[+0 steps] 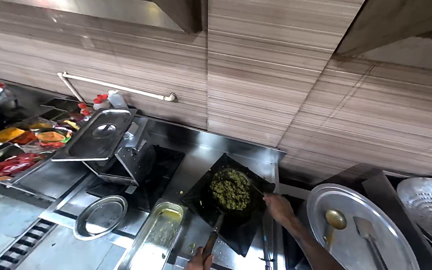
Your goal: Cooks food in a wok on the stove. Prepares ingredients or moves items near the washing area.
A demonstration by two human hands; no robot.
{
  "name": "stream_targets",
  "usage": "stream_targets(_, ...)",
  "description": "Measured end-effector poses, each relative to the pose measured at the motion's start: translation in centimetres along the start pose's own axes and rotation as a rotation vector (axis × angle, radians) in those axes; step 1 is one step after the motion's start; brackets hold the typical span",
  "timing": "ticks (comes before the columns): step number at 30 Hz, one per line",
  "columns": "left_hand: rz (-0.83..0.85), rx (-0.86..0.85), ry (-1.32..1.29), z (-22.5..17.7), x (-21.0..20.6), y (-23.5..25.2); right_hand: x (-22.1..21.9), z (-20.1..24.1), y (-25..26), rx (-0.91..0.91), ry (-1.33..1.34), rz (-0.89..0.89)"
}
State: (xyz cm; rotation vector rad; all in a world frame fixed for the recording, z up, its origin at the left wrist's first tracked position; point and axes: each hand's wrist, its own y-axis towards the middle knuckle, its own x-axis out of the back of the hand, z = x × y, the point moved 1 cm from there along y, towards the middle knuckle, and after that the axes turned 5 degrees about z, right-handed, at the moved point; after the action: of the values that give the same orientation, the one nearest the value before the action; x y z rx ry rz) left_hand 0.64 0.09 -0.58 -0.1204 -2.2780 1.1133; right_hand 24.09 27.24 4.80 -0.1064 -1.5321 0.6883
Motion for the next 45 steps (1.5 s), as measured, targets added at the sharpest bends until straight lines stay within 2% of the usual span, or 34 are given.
stream_targets(2,0.010,0.007,-0.026,0.2,0.0,0.1,-0.9,0.7,-0.9,0.038,-0.003,0.057)
stream_targets(4,0.045,0.018,-0.115,0.7,0.0,0.5,-1.5,1.2,-3.1,0.036,-0.005,0.005)
stream_targets(7,0.150,0.036,-0.339,0.3,-0.2,1.3,-2.4,0.4,-5.8,0.045,0.088,-0.254)
stream_targets(9,0.191,0.061,-0.389,-0.4,0.2,1.7,-4.8,0.0,-5.8,0.122,0.196,-0.474)
stream_targets(10,0.193,0.076,-0.372,-0.8,0.4,2.0,-6.3,-0.1,-5.5,0.136,0.242,-0.521)
stream_targets(11,0.188,0.091,-0.342,-1.1,0.5,2.5,-7.8,-0.1,-5.2,0.118,0.267,-0.509)
stream_targets(14,0.156,0.095,-0.229,-2.1,0.0,3.4,-11.6,-0.8,-5.3,-0.041,0.249,-0.305)
stream_targets(17,0.125,0.090,-0.223,-2.6,-0.1,4.2,-12.6,-0.9,-5.6,-0.054,0.329,-0.426)
stream_targets(21,0.108,0.095,-0.195,-2.2,-0.8,4.1,-14.9,-1.4,-5.0,-0.126,0.333,-0.258)
stream_targets(24,0.093,0.083,-0.160,-2.6,-0.6,4.2,-13.5,-1.4,-5.3,-0.049,0.413,-0.374)
stream_targets(25,0.091,0.083,-0.154,-2.4,-0.7,4.1,-12.3,-1.3,-6.3,-0.024,0.422,-0.356)
stream_targets(29,0.090,0.058,-0.144,-2.1,-0.8,4.2,-5.4,0.7,-10.8,0.031,0.138,0.014)
stream_targets(30,0.090,0.054,-0.137,-2.2,-0.8,4.2,-4.5,1.8,-11.3,0.035,0.058,0.098)
stream_targets(32,0.085,0.044,-0.116,-2.3,-0.7,4.1,-4.5,4.1,-10.6,0.026,-0.012,0.159)
stream_targets(34,0.080,0.026,-0.104,-2.4,-0.6,3.7,-5.3,5.5,-7.6,0.016,0.006,0.098)
stream_targets(37,0.080,0.015,-0.097,-2.8,-0.4,3.3,-5.7,4.8,-4.0,0.017,0.062,0.005)
stream_targets(39,0.077,0.018,-0.089,-2.9,-0.1,3.1,-4.7,3.3,-4.9,0.012,0.171,0.017)
stream_targets(42,0.067,0.027,-0.090,-2.3,0.1,3.2,-3.7,1.2,-7.3,0.013,0.320,-0.134)
stream_targets(45,0.095,0.052,-0.089,-2.5,0.0,3.1,-4.2,0.1,-6.6,-0.059,0.305,-0.137)
